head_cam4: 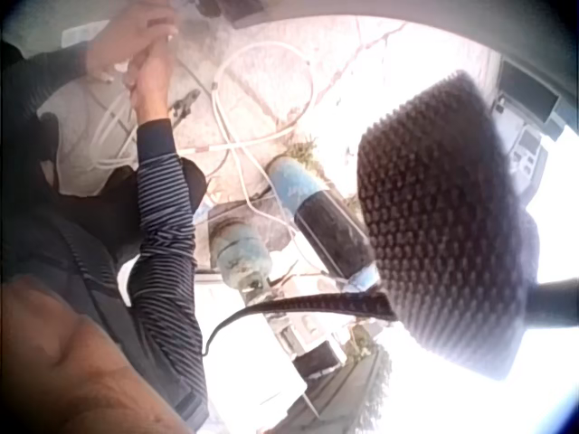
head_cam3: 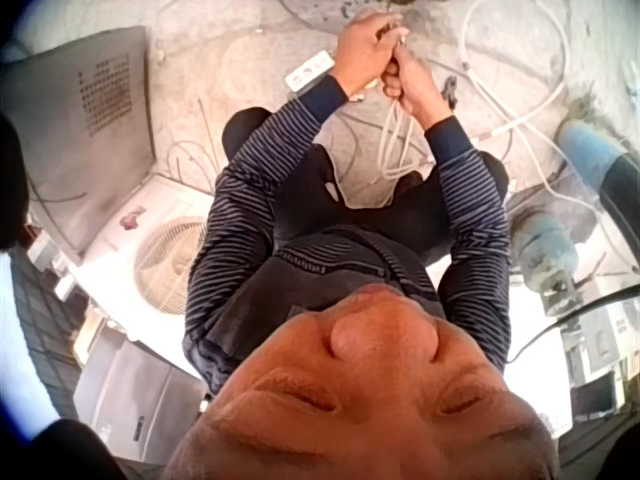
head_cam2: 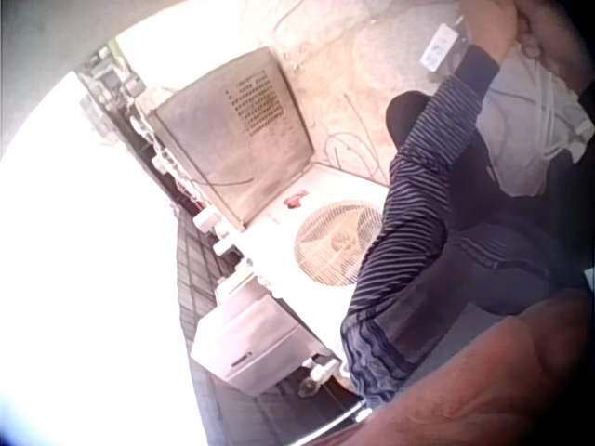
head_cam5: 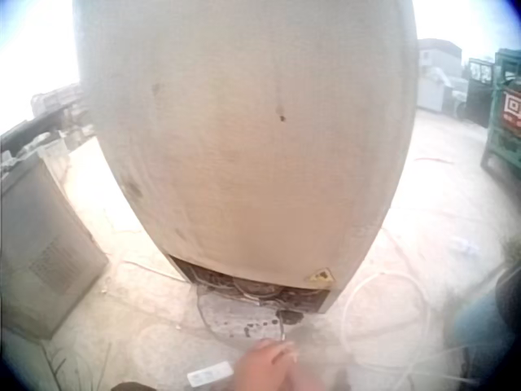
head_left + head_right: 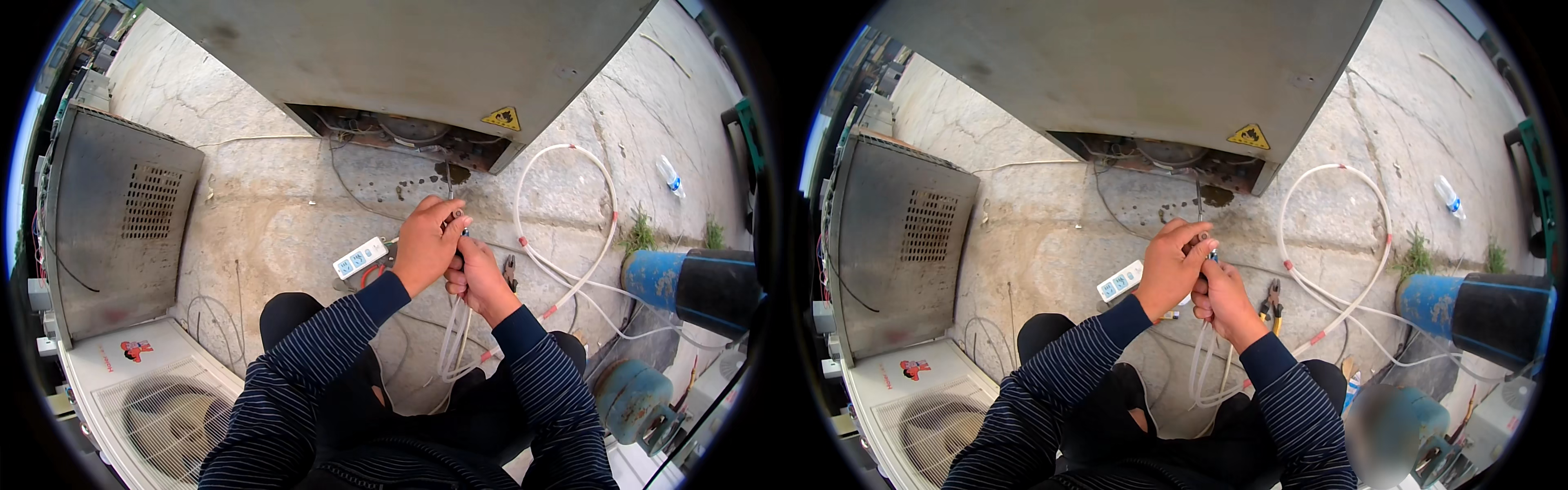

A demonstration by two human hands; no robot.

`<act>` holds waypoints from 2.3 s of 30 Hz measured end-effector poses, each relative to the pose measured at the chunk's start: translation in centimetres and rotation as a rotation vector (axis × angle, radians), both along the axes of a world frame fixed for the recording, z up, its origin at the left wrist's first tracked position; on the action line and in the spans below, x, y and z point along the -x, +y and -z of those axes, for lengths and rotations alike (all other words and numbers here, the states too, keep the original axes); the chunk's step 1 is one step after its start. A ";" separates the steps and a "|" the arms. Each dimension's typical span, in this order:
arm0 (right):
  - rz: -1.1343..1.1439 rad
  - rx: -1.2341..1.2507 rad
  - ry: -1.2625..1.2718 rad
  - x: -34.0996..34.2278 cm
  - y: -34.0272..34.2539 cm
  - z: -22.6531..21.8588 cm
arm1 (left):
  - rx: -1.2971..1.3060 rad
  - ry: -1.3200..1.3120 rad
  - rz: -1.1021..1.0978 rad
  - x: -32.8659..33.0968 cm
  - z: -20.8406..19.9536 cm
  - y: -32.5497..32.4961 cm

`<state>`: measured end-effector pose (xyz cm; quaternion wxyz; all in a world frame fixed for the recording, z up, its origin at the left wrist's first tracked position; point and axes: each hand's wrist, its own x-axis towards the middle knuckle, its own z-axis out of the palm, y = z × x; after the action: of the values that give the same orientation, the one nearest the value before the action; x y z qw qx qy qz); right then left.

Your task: The person sits on the ground and uses a blowtorch to heat a pipe connection on an outdoor air conditioning unit. They apply flux from a small container and feed solder into the heated joint to create a seal.

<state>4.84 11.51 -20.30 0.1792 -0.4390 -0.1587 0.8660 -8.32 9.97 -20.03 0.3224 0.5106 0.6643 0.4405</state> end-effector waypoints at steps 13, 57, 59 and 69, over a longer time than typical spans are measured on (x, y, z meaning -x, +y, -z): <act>0.120 -0.035 -0.149 -3.9 2.9 1.3 | 0.124 0.038 0.036 3.3 1.3 -1.4; 0.112 -0.230 -0.346 -3.6 3.8 -0.2 | 0.731 0.185 0.019 -8.4 13.2 -12.2; 0.100 -0.248 -0.375 -3.8 4.1 0.6 | 0.779 0.204 -0.151 -9.8 16.6 -11.5; 0.056 -0.672 -0.701 -3.8 6.0 6.3 | 0.788 0.181 -0.330 -10.9 21.4 -10.7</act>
<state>8.67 17.51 -26.60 0.2700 -0.6262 -0.4687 0.5615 2.58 -0.71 -41.41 0.3586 0.2721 0.8799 0.1524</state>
